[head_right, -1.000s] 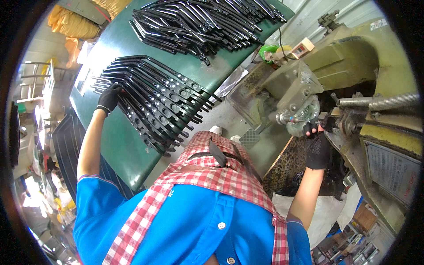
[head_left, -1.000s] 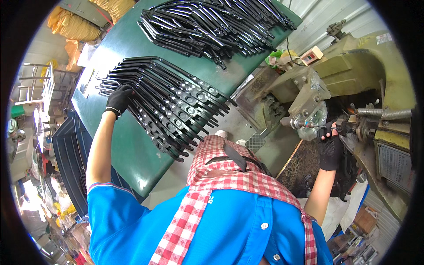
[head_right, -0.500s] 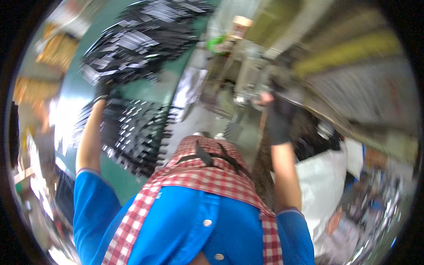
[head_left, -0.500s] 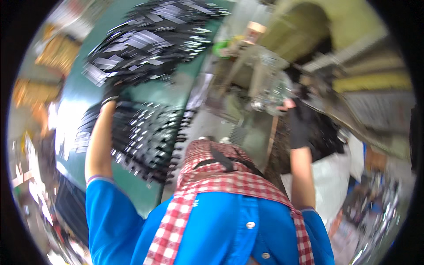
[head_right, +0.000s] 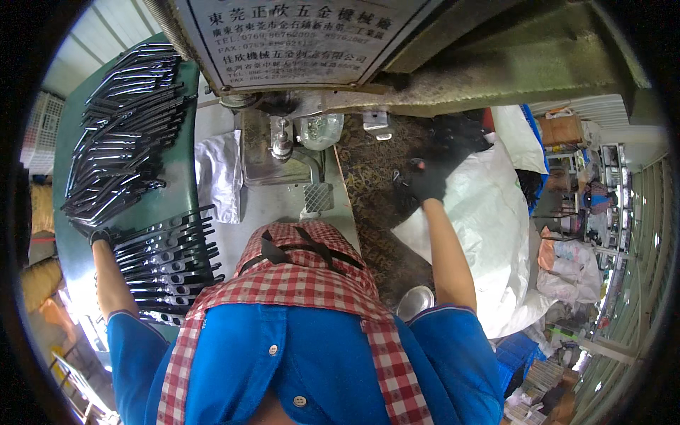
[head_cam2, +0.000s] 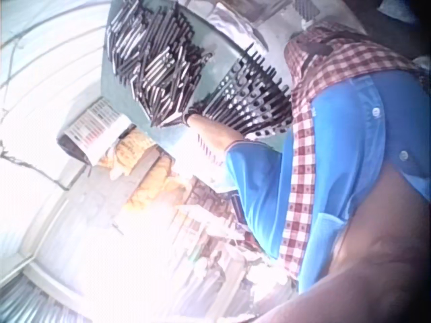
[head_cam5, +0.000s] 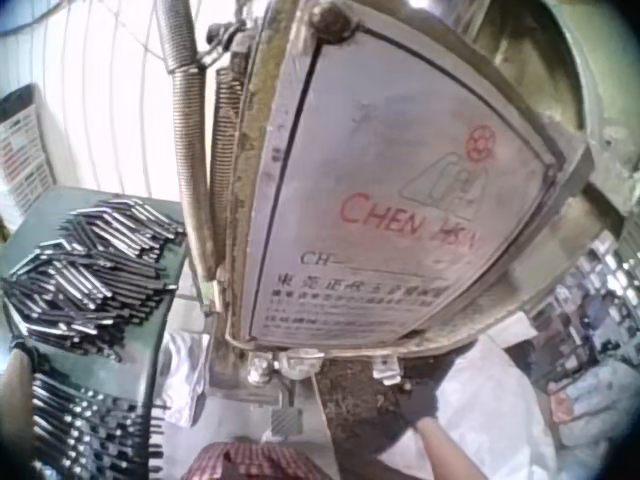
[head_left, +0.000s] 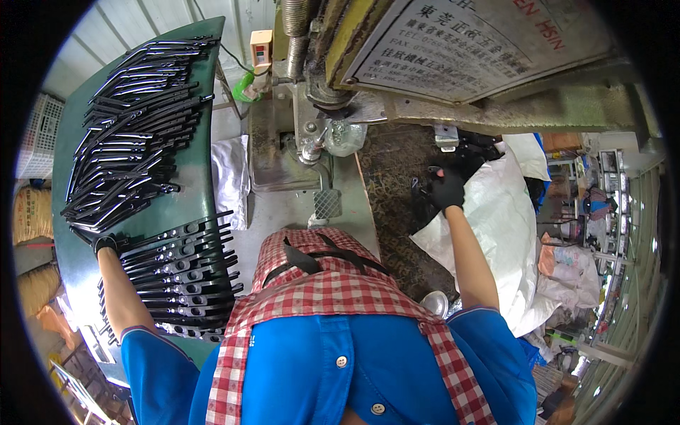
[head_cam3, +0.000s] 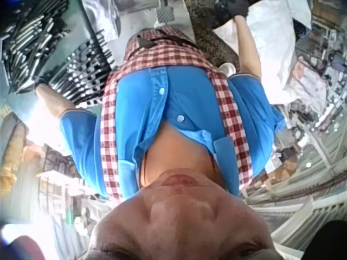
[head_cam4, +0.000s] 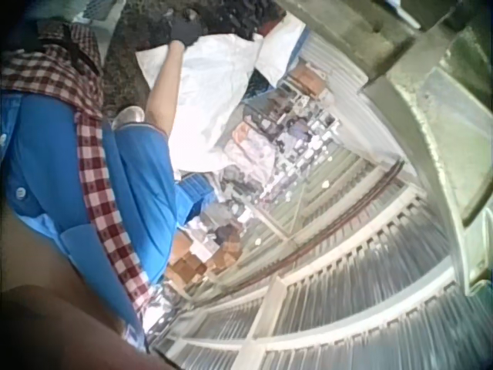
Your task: The person repeatedly picks up black metal rods from a pile, inserts them into a press machine, and operates the press to shape or cut them. The person then removes the processed rods and places them into a white bag. The cycle continues throughout the clip.
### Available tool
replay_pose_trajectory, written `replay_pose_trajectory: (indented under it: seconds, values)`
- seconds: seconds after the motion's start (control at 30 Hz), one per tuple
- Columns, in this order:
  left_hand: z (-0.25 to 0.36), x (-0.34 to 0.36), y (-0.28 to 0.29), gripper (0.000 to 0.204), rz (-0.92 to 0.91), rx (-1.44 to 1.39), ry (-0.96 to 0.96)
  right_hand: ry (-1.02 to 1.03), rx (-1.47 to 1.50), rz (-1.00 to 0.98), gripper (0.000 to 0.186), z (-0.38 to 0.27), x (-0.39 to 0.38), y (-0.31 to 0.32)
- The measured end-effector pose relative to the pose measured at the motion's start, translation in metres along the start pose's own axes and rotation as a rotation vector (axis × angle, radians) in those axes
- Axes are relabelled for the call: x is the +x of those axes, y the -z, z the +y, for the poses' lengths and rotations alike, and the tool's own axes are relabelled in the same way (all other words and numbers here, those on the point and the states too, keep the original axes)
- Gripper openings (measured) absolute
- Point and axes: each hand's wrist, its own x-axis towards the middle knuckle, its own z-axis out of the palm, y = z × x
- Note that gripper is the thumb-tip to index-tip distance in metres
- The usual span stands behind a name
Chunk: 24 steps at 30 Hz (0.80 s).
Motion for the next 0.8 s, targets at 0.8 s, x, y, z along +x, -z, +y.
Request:
replay_pose_trajectory:
  seconds: [0.8]
  values:
    - [0.212,-0.366,0.089,0.033,-0.911,0.024,-0.642,0.019,2.307,0.082,0.032,-0.120,0.028,0.092]
